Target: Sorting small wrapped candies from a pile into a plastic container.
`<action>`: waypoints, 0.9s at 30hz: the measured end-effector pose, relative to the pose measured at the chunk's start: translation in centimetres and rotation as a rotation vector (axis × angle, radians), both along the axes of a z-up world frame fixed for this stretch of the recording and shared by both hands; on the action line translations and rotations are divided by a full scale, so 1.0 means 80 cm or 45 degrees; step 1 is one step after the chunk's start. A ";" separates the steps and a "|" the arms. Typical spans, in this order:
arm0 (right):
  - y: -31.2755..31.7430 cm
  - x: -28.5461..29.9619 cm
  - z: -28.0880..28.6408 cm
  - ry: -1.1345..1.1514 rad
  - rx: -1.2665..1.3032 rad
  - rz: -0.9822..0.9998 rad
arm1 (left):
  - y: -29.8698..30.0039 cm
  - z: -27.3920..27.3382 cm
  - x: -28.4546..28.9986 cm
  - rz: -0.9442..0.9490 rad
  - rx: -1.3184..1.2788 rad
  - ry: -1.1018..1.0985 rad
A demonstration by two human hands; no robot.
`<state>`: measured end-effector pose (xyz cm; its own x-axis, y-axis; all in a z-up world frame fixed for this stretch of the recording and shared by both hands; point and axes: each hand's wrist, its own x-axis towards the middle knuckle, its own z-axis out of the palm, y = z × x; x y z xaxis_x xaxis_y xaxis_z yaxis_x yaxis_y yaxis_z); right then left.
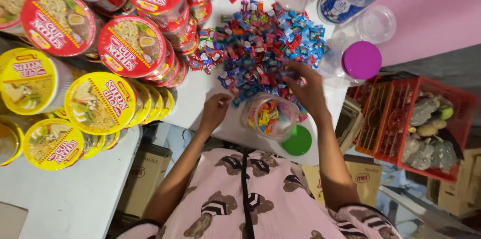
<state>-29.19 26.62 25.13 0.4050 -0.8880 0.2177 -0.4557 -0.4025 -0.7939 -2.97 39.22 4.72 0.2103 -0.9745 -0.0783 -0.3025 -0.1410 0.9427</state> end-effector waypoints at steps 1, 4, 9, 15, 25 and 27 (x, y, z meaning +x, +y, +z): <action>0.027 -0.002 0.037 0.004 0.004 -0.003 | -0.009 -0.001 -0.001 -0.003 0.004 0.004; 0.099 -0.014 0.104 0.072 -0.265 -0.266 | -0.027 -0.002 -0.009 -0.016 0.004 -0.053; 0.137 -0.005 0.099 0.148 -0.145 -0.200 | -0.037 -0.003 -0.026 -0.056 -0.097 -0.143; 0.150 -0.060 0.016 0.004 0.339 -0.640 | -0.019 0.023 -0.026 -0.108 -0.074 -0.435; 0.135 -0.141 -0.159 -0.031 0.662 -0.737 | -0.047 0.039 -0.048 -0.129 -0.135 -0.277; 0.129 -0.145 -0.190 -0.293 0.837 -0.716 | -0.056 0.024 -0.051 -0.102 -0.156 -0.234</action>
<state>-40.78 36.92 9.92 -0.1189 -0.9159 -0.3833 -0.2491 0.4012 -0.8815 -7.09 34.78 6.64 0.1315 -0.9886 0.0738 -0.4760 0.0024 0.8795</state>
